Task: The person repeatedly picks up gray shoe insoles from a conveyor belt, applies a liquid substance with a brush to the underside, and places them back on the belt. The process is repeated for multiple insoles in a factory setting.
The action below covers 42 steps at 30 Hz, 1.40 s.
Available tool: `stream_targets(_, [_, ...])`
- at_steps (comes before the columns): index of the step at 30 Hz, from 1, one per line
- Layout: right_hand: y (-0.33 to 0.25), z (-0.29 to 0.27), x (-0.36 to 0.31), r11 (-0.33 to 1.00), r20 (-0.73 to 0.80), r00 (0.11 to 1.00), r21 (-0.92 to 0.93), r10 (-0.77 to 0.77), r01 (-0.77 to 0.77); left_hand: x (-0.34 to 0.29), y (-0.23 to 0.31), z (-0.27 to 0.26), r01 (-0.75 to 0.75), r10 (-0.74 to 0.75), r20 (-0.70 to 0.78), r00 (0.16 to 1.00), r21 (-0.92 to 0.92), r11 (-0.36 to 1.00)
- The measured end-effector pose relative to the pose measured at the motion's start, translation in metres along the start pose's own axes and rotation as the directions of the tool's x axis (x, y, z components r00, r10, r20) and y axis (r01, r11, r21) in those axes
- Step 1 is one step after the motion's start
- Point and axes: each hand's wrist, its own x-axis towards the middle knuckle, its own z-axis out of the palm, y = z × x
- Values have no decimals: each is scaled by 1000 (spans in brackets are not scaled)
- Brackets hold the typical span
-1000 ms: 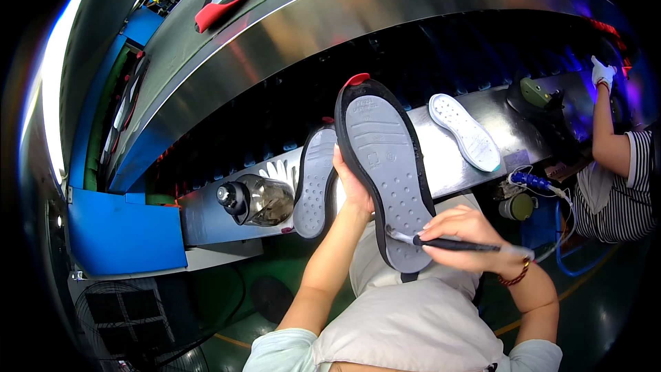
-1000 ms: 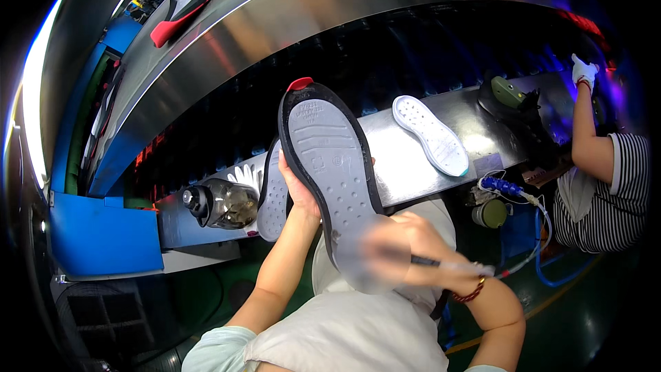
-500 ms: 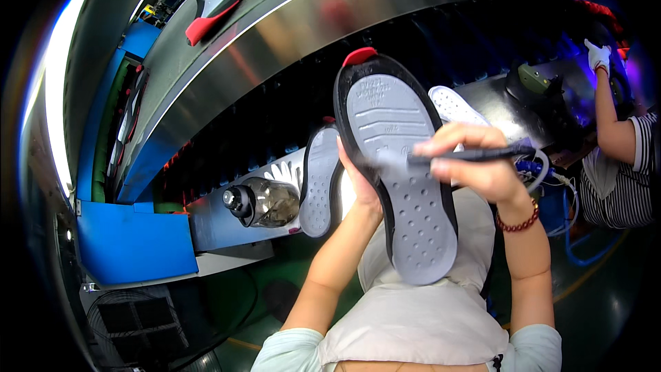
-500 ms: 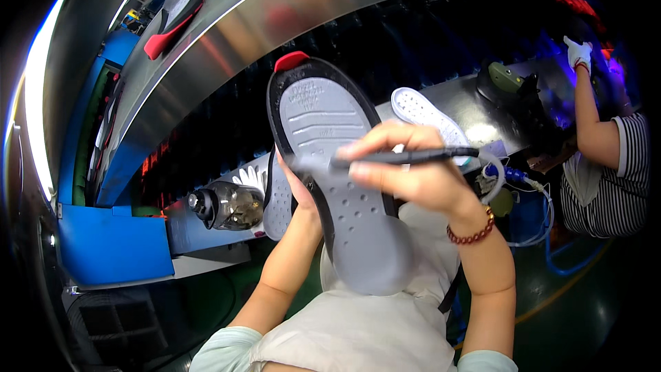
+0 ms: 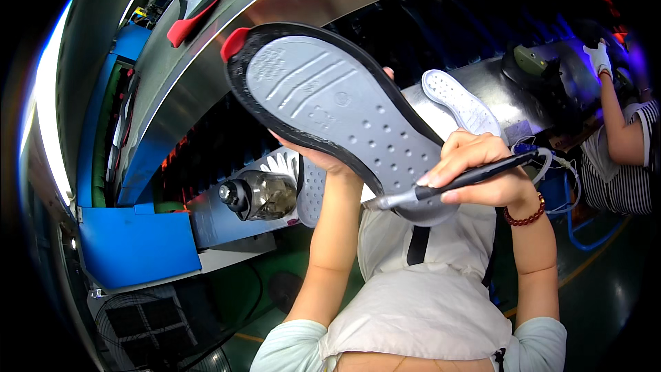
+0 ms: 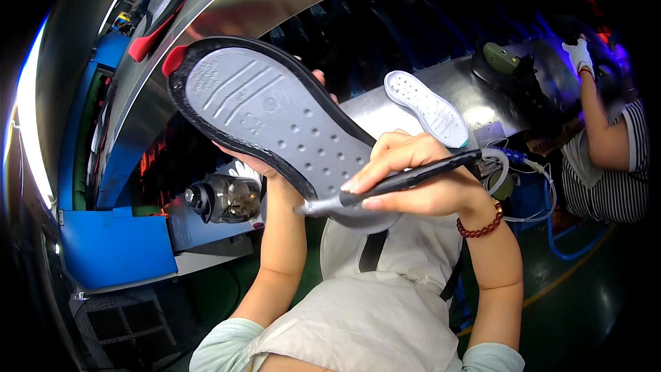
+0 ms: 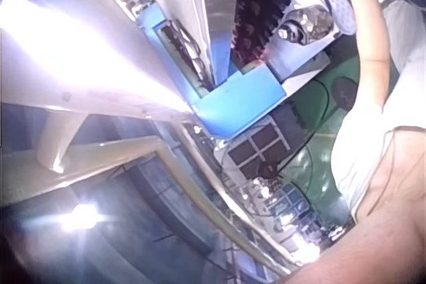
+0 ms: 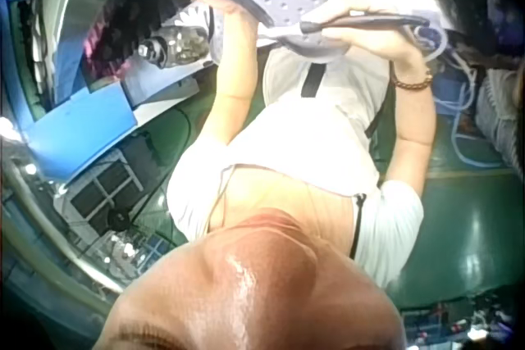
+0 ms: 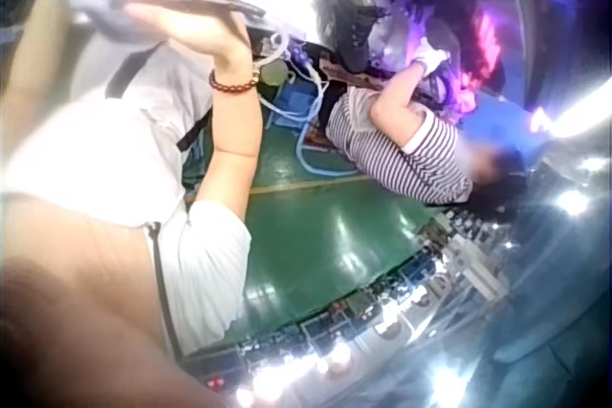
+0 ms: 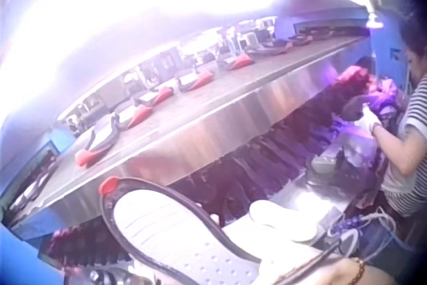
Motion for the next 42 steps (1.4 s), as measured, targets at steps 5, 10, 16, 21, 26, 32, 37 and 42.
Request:
stream_targets(5, [-1,-1,-8,992,-179,977,-40,112,-121,9,7,-2,-78,78,3,997,-48,996])
stream_targets(10, [-6,-6,-15,998,30,999,69,-13,11,13,17,-2,-49,83,167,982,-199,979])
stream_targets(16, [0,-7,-28,964,11,992,-238,129,-123,18,28,-7,-50,62,228,972,-58,997])
stream_targets(21, [4,-12,-33,968,-217,947,143,236,-208,15,41,-9,-251,261,-51,964,150,956])
stream_targets(26, [12,-17,-38,999,59,997,-29,45,-44,21,46,-3,-323,411,-177,894,379,867])
stream_targets(32, [22,-18,-40,897,-177,960,423,218,-126,31,35,24,-234,455,-214,864,628,742])
stream_targets(37, [13,17,-34,662,-275,914,749,297,11,-13,-5,35,-60,41,77,996,267,962])
stream_targets(42, [-8,15,-24,975,-59,978,106,201,-194,-11,1,4,271,-167,350,922,-272,924])
